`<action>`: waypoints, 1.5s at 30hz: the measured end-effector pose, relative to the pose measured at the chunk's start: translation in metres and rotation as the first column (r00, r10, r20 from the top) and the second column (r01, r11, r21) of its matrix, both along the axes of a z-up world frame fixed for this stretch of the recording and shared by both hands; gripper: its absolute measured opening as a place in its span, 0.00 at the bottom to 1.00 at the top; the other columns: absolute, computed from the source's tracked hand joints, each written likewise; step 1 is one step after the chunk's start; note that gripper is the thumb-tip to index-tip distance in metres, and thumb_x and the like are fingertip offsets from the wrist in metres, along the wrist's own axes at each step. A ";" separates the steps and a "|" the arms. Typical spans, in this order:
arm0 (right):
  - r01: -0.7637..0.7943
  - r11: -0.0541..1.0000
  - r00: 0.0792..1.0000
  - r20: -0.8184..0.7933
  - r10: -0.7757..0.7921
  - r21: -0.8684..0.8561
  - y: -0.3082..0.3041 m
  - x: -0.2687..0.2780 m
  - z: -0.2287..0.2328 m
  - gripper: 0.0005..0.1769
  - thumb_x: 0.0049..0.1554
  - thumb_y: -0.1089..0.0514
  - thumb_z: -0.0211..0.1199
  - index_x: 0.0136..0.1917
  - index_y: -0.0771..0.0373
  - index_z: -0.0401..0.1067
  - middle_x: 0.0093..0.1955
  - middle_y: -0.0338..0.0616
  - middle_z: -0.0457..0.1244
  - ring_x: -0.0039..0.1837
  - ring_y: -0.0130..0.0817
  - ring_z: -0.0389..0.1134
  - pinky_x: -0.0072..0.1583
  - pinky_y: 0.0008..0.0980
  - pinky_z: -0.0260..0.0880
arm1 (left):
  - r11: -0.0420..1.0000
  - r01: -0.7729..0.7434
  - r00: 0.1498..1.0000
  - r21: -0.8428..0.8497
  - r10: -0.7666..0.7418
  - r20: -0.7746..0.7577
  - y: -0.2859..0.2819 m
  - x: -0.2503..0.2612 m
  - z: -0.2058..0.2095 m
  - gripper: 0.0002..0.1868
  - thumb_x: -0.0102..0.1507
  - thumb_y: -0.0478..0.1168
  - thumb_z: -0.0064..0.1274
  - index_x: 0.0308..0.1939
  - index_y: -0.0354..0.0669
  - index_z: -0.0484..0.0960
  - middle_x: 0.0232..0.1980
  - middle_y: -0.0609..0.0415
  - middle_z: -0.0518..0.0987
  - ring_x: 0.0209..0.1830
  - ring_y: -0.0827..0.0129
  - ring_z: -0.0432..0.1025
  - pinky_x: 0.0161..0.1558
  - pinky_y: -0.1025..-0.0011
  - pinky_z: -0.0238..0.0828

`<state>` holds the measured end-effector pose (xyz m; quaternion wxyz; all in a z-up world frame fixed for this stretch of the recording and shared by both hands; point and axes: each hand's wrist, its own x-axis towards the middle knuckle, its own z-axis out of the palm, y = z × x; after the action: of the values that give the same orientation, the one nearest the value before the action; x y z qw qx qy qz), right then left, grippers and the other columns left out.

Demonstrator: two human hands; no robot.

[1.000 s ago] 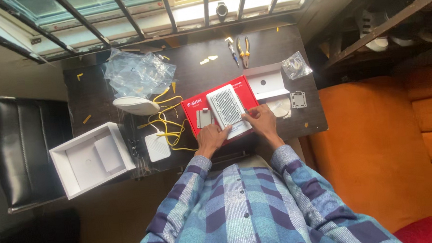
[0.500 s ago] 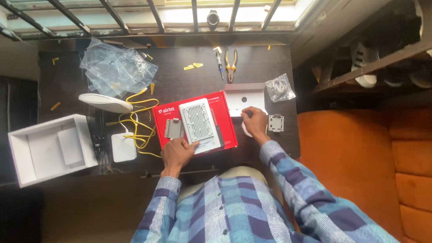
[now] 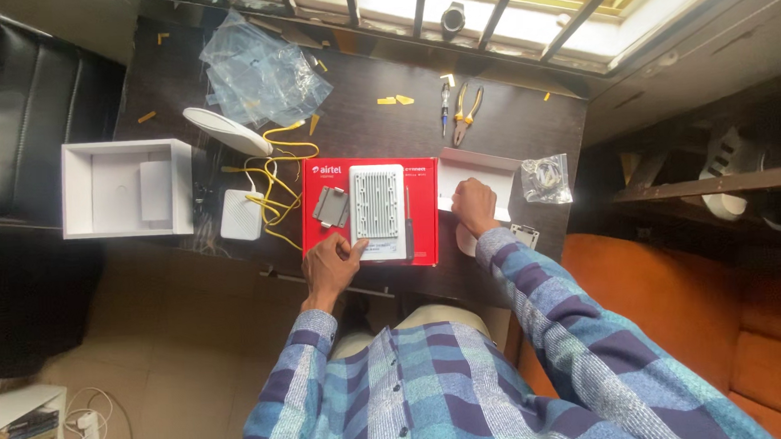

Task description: The person unboxes a white electronic device and uses a screwdriver to attach a metal bracket to its back. They then open a small plastic bag and place the mounting hardware into a white box on the table.

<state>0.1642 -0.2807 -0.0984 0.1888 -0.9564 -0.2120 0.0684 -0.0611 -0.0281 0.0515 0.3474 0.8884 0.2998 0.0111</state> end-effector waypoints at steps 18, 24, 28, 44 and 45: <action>0.501 0.585 0.716 -0.685 0.133 0.638 0.051 -0.064 0.158 0.04 0.54 0.67 0.69 0.44 0.68 0.79 0.36 0.43 0.70 0.33 0.26 0.68 0.31 0.22 0.62 | 0.990 -0.029 0.998 -0.135 0.022 -0.053 0.017 0.010 0.007 0.21 0.47 0.55 0.71 0.26 0.45 0.81 0.26 0.54 0.82 0.26 0.64 0.76 0.32 0.64 0.73; 0.573 0.526 0.536 -0.773 0.339 0.629 0.074 -0.101 0.180 0.13 0.53 0.68 0.67 0.52 0.70 0.70 0.35 0.49 0.70 0.32 0.31 0.71 0.29 0.25 0.68 | 0.725 0.242 0.951 -0.645 -0.046 0.305 0.009 0.018 0.019 0.12 0.60 0.44 0.62 0.44 0.44 0.89 0.33 0.58 0.86 0.27 0.79 0.77 0.30 0.76 0.73; 0.536 0.574 0.566 -0.768 0.300 0.619 0.082 -0.109 0.178 0.14 0.55 0.68 0.67 0.53 0.71 0.68 0.35 0.51 0.70 0.32 0.31 0.70 0.29 0.25 0.67 | 0.684 0.290 0.939 -0.670 -0.068 0.337 0.008 0.018 0.018 0.10 0.62 0.41 0.61 0.43 0.40 0.89 0.33 0.57 0.87 0.26 0.79 0.76 0.28 0.78 0.74; 0.507 0.704 0.561 -0.810 0.169 0.498 0.109 -0.125 0.199 0.09 0.56 0.58 0.69 0.46 0.67 0.76 0.33 0.46 0.70 0.28 0.26 0.66 0.28 0.22 0.60 | 0.587 0.311 0.943 -0.747 -0.093 0.320 0.029 0.016 -0.008 0.10 0.65 0.38 0.56 0.44 0.34 0.86 0.36 0.53 0.86 0.28 0.77 0.76 0.32 0.76 0.76; 0.494 0.719 0.571 -0.806 0.156 0.490 0.110 -0.126 0.201 0.10 0.57 0.57 0.69 0.45 0.67 0.77 0.32 0.46 0.69 0.29 0.26 0.66 0.28 0.22 0.60 | 0.561 0.307 0.946 -0.769 -0.095 0.309 0.028 0.016 -0.010 0.10 0.66 0.38 0.54 0.44 0.34 0.84 0.37 0.53 0.86 0.29 0.77 0.76 0.32 0.77 0.76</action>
<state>0.0387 -0.1703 0.1021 0.6003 -0.6977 -0.0115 0.3909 -0.0451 0.0000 0.0415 0.7442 0.6532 0.1249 -0.0624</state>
